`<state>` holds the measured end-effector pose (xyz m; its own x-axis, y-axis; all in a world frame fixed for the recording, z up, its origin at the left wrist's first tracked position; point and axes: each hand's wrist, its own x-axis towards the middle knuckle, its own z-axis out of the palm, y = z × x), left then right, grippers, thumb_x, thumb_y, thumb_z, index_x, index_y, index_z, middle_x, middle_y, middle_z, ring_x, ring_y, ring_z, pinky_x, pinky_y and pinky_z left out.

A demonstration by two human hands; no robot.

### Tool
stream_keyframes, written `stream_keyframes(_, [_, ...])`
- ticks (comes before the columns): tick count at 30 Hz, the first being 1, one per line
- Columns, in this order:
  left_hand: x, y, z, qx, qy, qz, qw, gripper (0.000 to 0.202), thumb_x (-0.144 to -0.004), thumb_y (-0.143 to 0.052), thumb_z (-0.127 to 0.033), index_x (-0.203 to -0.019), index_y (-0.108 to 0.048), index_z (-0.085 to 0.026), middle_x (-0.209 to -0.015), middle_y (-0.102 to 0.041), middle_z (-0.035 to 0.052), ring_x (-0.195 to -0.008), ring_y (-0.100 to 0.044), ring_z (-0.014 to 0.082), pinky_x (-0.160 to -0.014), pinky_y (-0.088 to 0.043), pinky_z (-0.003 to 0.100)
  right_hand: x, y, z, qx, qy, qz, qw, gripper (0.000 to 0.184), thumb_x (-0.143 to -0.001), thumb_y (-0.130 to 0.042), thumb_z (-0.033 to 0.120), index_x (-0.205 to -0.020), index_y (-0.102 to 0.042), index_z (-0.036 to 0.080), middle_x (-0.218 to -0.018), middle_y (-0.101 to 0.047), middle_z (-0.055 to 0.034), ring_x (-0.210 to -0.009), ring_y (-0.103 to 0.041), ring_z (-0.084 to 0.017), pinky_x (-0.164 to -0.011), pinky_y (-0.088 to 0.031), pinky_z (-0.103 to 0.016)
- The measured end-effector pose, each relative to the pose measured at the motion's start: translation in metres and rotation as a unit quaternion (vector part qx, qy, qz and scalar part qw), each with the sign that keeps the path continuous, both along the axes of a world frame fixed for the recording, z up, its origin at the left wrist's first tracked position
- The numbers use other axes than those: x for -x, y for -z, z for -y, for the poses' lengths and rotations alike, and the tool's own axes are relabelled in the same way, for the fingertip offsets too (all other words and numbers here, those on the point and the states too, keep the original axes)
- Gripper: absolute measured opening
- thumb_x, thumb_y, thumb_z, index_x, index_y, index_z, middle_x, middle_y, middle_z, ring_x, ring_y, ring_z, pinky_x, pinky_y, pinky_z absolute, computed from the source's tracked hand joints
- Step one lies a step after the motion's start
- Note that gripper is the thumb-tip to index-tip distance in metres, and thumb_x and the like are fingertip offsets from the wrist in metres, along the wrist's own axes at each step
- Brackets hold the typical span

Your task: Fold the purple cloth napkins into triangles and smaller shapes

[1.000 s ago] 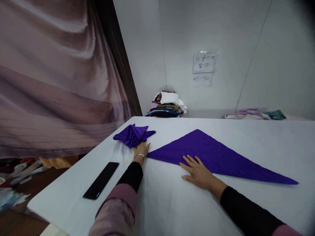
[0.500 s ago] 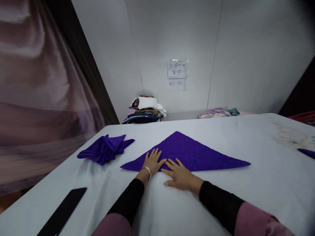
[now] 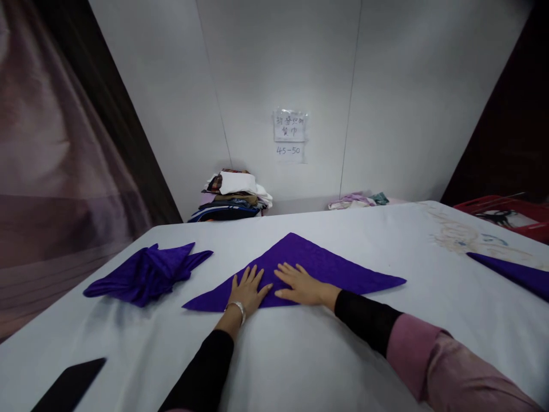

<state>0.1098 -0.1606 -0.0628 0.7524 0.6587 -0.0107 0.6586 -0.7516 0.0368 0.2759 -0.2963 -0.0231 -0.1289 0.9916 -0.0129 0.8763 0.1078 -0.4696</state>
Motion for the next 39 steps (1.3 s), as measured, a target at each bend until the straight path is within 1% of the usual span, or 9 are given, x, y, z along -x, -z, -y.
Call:
stream_keyframes(5, [0.0,-0.001,0.001,0.004,-0.003,0.007,1.0,0.066,-0.086,-0.022,-0.061,-0.14,-0.027,-0.024,-0.149,-0.021,0.0059,-0.137,-0.013,0.027,-0.106,-0.011,0.056,-0.054,0.017,-0.018,0.012,0.107,0.093,0.99,0.079,-0.084,-0.019,0.068,-0.143,-0.023,0.016,-0.15,-0.015,-0.0099,-0.137,-0.007,-0.024,-0.109,-0.003,-0.044])
stream_keyframes(9, [0.0,-0.002,0.002,0.014,-0.008,0.014,1.0,0.068,-0.085,-0.021,-0.064,-0.14,-0.028,-0.024,-0.149,-0.021,0.0049,-0.137,-0.012,0.0267,-0.107,-0.01,0.056,-0.107,0.031,-0.01,0.048,0.184,0.129,0.973,0.074,-0.086,-0.017,0.065,-0.144,-0.02,0.019,-0.151,-0.014,-0.0054,-0.137,-0.006,-0.022,-0.109,-0.003,-0.044])
stream_keyframes(14, [0.0,-0.004,0.003,0.023,-0.009,0.017,1.0,0.07,-0.084,-0.02,-0.064,-0.14,-0.028,-0.023,-0.149,-0.02,0.0049,-0.138,-0.011,0.0264,-0.107,-0.009,0.056,-0.149,0.024,0.002,0.08,0.267,0.141,0.95,0.077,-0.086,-0.011,0.064,-0.143,-0.021,0.013,-0.149,-0.016,-0.0142,-0.136,-0.01,-0.029,-0.105,-0.008,-0.054])
stream_keyframes(18, [0.0,-0.003,0.003,0.018,-0.007,0.011,1.0,0.069,-0.085,-0.02,-0.064,-0.14,-0.027,-0.023,-0.149,-0.02,0.0045,-0.138,-0.01,0.0262,-0.107,-0.01,0.056,-0.129,0.015,-0.012,0.075,0.236,0.141,0.958,0.08,-0.084,-0.014,0.068,-0.144,-0.019,0.015,-0.15,-0.013,-0.0113,-0.137,-0.007,-0.027,-0.107,-0.006,-0.049])
stream_keyframes(21, [-0.001,-0.003,0.003,0.01,-0.008,0.007,1.0,0.068,-0.085,-0.02,-0.063,-0.14,-0.027,-0.024,-0.149,-0.02,0.0042,-0.137,-0.011,0.0263,-0.107,-0.01,0.056,-0.092,0.015,-0.031,0.034,0.125,0.128,0.983,0.082,-0.082,-0.016,0.071,-0.144,-0.018,0.018,-0.151,-0.011,-0.0073,-0.138,-0.004,-0.023,-0.109,-0.001,-0.043])
stream_keyframes(25, [0.001,-0.002,0.003,0.008,-0.007,0.009,1.0,0.068,-0.085,-0.021,-0.063,-0.14,-0.028,-0.024,-0.149,-0.021,0.0046,-0.137,-0.012,0.0264,-0.107,-0.011,0.055,-0.065,0.022,-0.052,0.022,0.014,0.109,0.994,0.084,-0.082,-0.018,0.071,-0.144,-0.019,0.015,-0.15,-0.013,-0.0105,-0.137,-0.006,-0.024,-0.109,-0.002,-0.045])
stream_keyframes(31, [0.002,-0.003,0.004,0.02,-0.002,0.023,1.0,0.07,-0.084,-0.02,-0.065,-0.14,-0.028,-0.024,-0.149,-0.022,0.0047,-0.137,-0.012,0.0266,-0.108,-0.009,0.055,-0.11,0.031,-0.051,0.036,0.102,0.135,0.985,0.076,-0.086,-0.017,0.065,-0.144,-0.018,0.017,-0.151,-0.013,-0.0055,-0.137,-0.007,-0.022,-0.109,-0.003,-0.043])
stream_keyframes(35, [0.002,-0.003,0.004,0.025,-0.004,0.024,0.999,0.07,-0.084,-0.02,-0.065,-0.14,-0.028,-0.024,-0.149,-0.021,0.0043,-0.137,-0.011,0.027,-0.108,-0.009,0.055,-0.143,0.028,-0.044,0.055,0.173,0.147,0.972,0.078,-0.086,-0.013,0.064,-0.144,-0.018,0.012,-0.15,-0.015,-0.013,-0.137,-0.009,-0.029,-0.106,-0.006,-0.053])
stream_keyframes(39, [0.002,-0.004,0.004,0.026,-0.005,0.022,0.999,0.07,-0.084,-0.02,-0.066,-0.14,-0.027,-0.024,-0.149,-0.021,0.004,-0.137,-0.011,0.0265,-0.108,-0.009,0.055,-0.132,0.024,-0.056,0.048,0.185,0.151,0.97,0.083,-0.085,-0.013,0.067,-0.144,-0.018,0.01,-0.15,-0.011,-0.0148,-0.137,-0.004,-0.03,-0.106,-0.003,-0.053])
